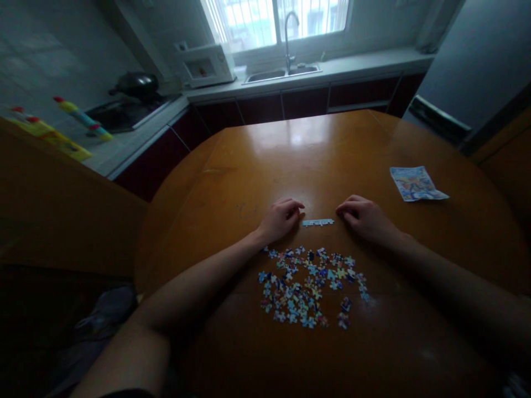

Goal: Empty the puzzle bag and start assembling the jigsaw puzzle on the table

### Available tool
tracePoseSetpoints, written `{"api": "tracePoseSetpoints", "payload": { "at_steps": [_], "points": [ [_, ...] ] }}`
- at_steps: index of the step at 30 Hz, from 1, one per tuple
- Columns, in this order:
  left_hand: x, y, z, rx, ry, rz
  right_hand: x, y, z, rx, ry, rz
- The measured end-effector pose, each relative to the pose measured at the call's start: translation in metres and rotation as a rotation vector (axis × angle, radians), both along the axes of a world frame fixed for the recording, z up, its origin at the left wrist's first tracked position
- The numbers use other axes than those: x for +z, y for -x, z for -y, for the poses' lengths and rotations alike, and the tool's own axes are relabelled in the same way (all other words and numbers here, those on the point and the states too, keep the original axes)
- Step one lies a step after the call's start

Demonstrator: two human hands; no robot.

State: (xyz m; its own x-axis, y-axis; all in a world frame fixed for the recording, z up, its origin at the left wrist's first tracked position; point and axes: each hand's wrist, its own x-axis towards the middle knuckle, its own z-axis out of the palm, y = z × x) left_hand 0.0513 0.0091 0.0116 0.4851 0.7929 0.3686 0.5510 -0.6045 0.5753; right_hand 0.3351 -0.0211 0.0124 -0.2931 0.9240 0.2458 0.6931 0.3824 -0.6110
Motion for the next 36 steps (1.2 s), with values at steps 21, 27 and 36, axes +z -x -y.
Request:
{"api": "tracePoseSetpoints", "payload": {
  "at_steps": [21,27,36],
  "points": [
    [0.0004,0.0007,0.0,-0.038,0.026,0.015,0.0004,0.0003,-0.0002,0.001,0.014,-0.004],
    [0.001,0.0002,0.0002,-0.047,0.023,0.023,0.0014,0.0007,0.0002,-0.004,0.027,0.007],
    [0.0014,0.0001,0.0002,-0.049,0.015,0.034,0.0007,0.0001,-0.0001,0.001,0.027,0.004]
  ]
}}
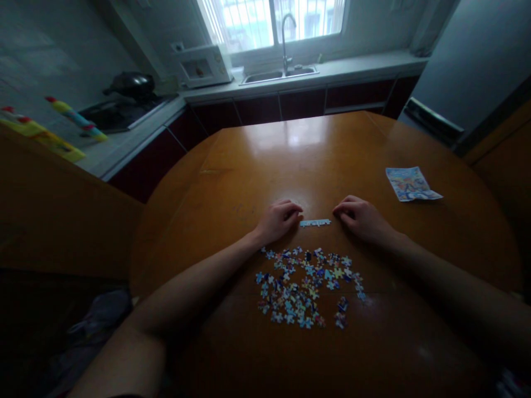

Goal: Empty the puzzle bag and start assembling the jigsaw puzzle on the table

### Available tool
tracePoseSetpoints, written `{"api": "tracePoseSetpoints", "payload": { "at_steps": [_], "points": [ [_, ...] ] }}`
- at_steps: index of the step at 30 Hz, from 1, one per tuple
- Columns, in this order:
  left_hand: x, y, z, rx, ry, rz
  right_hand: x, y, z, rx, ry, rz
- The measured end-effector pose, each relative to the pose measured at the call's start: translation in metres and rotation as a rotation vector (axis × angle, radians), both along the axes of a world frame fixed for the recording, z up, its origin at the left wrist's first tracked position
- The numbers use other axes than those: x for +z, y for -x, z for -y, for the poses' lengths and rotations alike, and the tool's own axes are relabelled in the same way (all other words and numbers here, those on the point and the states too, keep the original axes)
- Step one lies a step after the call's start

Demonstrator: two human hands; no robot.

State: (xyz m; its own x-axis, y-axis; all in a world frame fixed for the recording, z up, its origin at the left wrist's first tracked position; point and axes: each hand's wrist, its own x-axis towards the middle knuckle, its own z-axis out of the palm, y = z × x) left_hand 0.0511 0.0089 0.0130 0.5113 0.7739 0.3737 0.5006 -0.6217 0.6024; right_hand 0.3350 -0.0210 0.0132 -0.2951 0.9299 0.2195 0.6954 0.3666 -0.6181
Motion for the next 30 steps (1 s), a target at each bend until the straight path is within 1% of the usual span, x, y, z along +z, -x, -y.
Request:
{"api": "tracePoseSetpoints", "payload": {
  "at_steps": [9,30],
  "points": [
    [0.0025,-0.0011,0.0012,-0.001,0.001,0.012,0.0004,-0.0003,0.0001,0.008,-0.006,0.006],
    [0.0024,-0.0008,0.001,-0.008,-0.002,-0.014,-0.0017,-0.0022,-0.0017,0.009,-0.006,0.001]
  ]
}}
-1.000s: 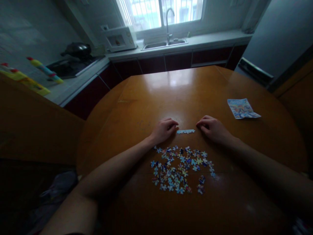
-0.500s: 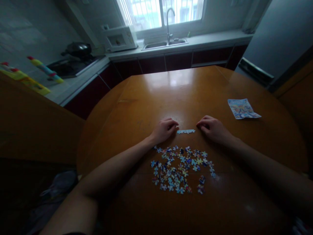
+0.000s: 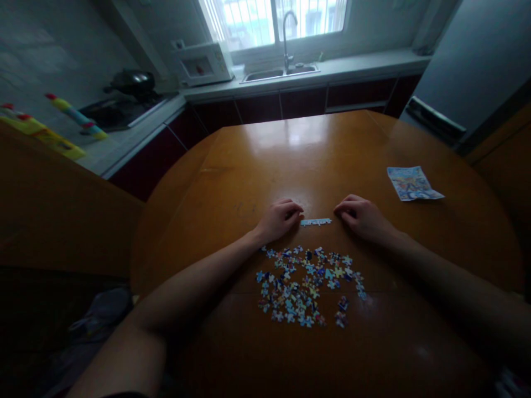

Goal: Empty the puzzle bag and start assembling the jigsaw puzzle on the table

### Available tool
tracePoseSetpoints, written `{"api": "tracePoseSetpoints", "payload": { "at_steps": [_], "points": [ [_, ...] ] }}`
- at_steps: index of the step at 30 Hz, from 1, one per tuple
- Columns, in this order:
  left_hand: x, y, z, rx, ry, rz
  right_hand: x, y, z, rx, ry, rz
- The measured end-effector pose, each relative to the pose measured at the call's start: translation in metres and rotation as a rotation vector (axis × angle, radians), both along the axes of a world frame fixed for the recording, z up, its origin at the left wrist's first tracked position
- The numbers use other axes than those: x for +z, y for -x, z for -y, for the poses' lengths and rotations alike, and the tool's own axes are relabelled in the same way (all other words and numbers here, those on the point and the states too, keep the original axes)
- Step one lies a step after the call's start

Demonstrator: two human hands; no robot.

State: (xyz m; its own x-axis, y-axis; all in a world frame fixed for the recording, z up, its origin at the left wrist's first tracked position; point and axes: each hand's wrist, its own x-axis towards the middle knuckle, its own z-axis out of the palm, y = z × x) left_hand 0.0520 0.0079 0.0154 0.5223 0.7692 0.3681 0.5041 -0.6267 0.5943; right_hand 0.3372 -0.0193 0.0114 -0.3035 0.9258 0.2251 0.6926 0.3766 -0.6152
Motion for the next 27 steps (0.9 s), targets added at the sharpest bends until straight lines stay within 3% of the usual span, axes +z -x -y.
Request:
{"api": "tracePoseSetpoints", "payload": {
  "at_steps": [10,16,27],
  "points": [
    [-0.001,0.002,-0.001,-0.012,0.003,0.002,0.002,0.001,0.001,0.0,0.016,-0.004],
    [0.002,0.003,0.002,-0.187,-0.025,-0.088,0.004,0.005,0.006,0.102,-0.038,0.03],
    [-0.002,0.004,0.0,-0.314,-0.088,-0.179,0.006,0.011,0.009,0.253,-0.087,0.148]
  ]
}}
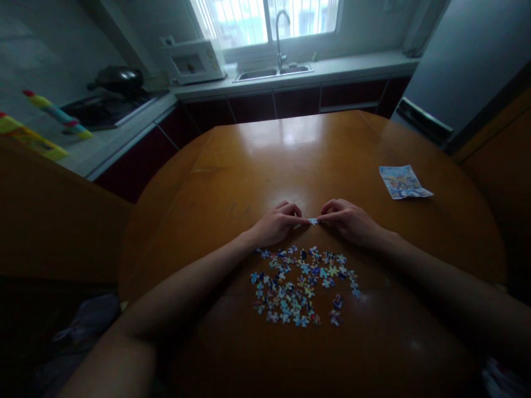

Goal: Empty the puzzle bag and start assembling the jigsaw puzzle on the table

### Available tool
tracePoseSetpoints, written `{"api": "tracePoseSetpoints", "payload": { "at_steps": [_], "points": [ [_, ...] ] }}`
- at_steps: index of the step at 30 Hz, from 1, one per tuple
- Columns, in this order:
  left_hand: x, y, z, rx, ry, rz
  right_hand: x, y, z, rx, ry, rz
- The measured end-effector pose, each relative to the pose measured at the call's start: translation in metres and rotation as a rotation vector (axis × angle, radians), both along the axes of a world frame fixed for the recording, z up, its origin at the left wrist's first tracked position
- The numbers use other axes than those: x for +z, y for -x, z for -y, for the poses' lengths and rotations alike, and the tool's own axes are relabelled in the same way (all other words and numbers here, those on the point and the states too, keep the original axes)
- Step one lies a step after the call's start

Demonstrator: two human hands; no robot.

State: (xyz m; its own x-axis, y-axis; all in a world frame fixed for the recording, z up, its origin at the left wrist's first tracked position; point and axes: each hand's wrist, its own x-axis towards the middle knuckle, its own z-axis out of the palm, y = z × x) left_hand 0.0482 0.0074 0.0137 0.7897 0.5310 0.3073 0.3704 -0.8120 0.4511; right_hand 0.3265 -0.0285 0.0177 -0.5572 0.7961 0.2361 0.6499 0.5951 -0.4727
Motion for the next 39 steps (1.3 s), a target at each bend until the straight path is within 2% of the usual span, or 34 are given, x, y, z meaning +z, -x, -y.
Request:
{"api": "tracePoseSetpoints", "payload": {
  "at_steps": [14,20,32,35,39],
  "points": [
    [-0.001,-0.001,-0.002,0.013,0.025,0.002,0.001,-0.001,0.001,0.027,0.008,-0.017],
    [0.001,-0.001,0.0,0.014,0.028,0.02,0.005,0.001,0.002,-0.01,0.035,-0.08],
    [0.001,-0.002,-0.002,0.017,0.039,0.031,0.003,0.0,0.001,-0.01,0.023,-0.067],
    [0.013,0.0,0.002,-0.015,0.099,0.059,0.003,0.0,0.001,-0.011,0.024,-0.072],
    [0.054,0.003,0.026,-0.241,0.32,-0.034,0.001,-0.002,0.0,-0.014,0.026,-0.07]
  ]
}}
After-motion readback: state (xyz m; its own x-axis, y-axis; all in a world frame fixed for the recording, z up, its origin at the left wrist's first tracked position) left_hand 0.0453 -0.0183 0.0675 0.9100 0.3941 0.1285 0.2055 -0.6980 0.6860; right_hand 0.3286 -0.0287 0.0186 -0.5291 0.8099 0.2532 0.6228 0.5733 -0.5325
